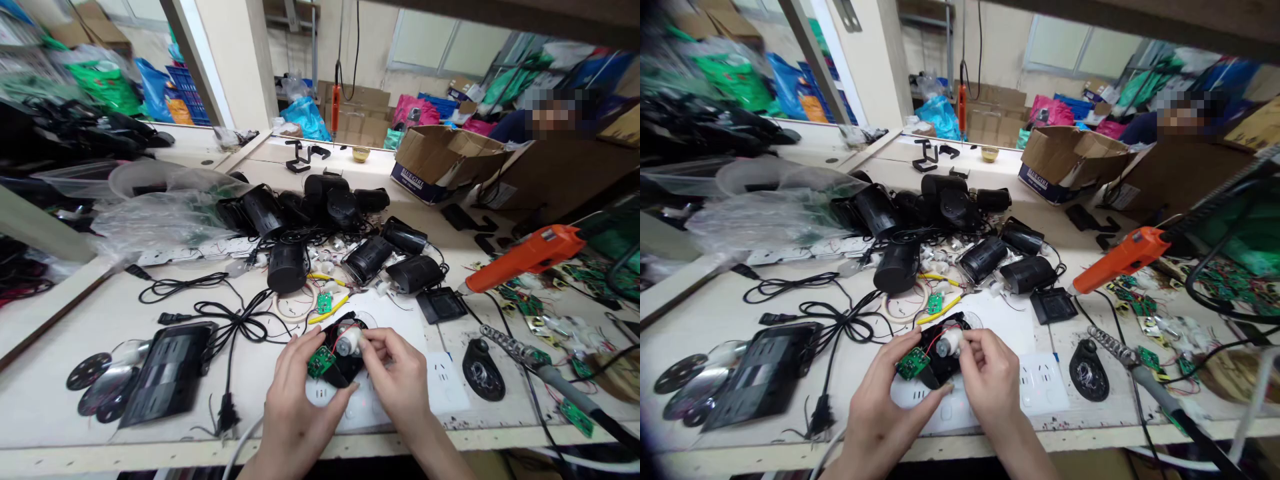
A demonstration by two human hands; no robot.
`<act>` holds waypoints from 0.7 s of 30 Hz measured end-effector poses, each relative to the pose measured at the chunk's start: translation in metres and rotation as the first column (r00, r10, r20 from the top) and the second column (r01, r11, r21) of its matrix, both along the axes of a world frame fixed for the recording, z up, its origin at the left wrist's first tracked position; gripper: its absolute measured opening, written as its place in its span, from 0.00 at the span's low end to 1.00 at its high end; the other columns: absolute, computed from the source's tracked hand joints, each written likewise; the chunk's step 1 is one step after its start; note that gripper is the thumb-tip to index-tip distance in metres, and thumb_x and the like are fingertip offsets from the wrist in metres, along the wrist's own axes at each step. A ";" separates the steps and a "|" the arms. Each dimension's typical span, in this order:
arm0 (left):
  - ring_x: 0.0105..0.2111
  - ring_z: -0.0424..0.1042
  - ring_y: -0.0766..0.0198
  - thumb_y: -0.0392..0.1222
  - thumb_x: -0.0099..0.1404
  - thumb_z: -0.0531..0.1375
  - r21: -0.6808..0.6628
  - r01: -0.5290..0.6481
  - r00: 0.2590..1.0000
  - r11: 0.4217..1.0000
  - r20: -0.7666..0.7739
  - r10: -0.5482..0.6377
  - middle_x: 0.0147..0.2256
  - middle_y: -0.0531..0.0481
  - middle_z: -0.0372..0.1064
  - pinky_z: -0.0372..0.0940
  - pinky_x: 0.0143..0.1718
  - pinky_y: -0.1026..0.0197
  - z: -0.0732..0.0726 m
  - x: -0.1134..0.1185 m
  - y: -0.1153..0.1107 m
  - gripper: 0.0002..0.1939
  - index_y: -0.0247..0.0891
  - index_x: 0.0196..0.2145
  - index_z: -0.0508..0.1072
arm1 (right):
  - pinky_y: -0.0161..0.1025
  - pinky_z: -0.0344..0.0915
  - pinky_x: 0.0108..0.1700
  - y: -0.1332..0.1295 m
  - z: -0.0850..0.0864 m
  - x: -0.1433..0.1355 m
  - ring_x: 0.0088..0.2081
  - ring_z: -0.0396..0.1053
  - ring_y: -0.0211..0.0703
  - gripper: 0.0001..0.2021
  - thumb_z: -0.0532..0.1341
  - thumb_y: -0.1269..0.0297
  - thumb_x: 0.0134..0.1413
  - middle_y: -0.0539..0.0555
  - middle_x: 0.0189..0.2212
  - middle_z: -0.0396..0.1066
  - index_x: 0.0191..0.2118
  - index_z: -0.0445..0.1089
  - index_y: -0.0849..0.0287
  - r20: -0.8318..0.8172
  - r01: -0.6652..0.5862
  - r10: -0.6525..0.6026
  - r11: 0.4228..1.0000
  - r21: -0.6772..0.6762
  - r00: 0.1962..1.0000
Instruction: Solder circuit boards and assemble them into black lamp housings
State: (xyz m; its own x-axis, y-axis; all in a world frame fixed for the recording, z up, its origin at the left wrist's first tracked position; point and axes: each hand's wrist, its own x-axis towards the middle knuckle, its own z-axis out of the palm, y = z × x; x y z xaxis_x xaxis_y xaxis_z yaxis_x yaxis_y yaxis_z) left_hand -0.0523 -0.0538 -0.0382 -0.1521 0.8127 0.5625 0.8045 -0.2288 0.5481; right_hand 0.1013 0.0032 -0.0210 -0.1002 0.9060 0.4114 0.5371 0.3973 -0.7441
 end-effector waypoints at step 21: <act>0.47 0.74 0.50 0.48 0.55 0.69 -0.067 -0.009 0.997 0.998 0.079 0.014 0.47 0.39 0.72 0.72 0.49 0.49 0.004 -0.002 0.003 0.33 0.35 0.54 0.64 | 0.31 0.62 0.27 0.007 0.005 0.002 0.24 0.67 0.36 0.09 0.57 0.72 0.59 0.51 0.23 0.69 0.31 0.72 0.62 0.068 -0.179 0.179 0.984 0.007 0.982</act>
State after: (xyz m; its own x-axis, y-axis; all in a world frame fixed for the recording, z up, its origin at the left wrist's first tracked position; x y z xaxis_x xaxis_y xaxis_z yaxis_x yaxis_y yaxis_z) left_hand -0.0544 -0.0504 -0.0345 -0.2038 0.8460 0.4927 0.7601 -0.1804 0.6242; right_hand 0.1037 0.0106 -0.0157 -0.2880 0.8656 0.4096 0.5048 0.5007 -0.7032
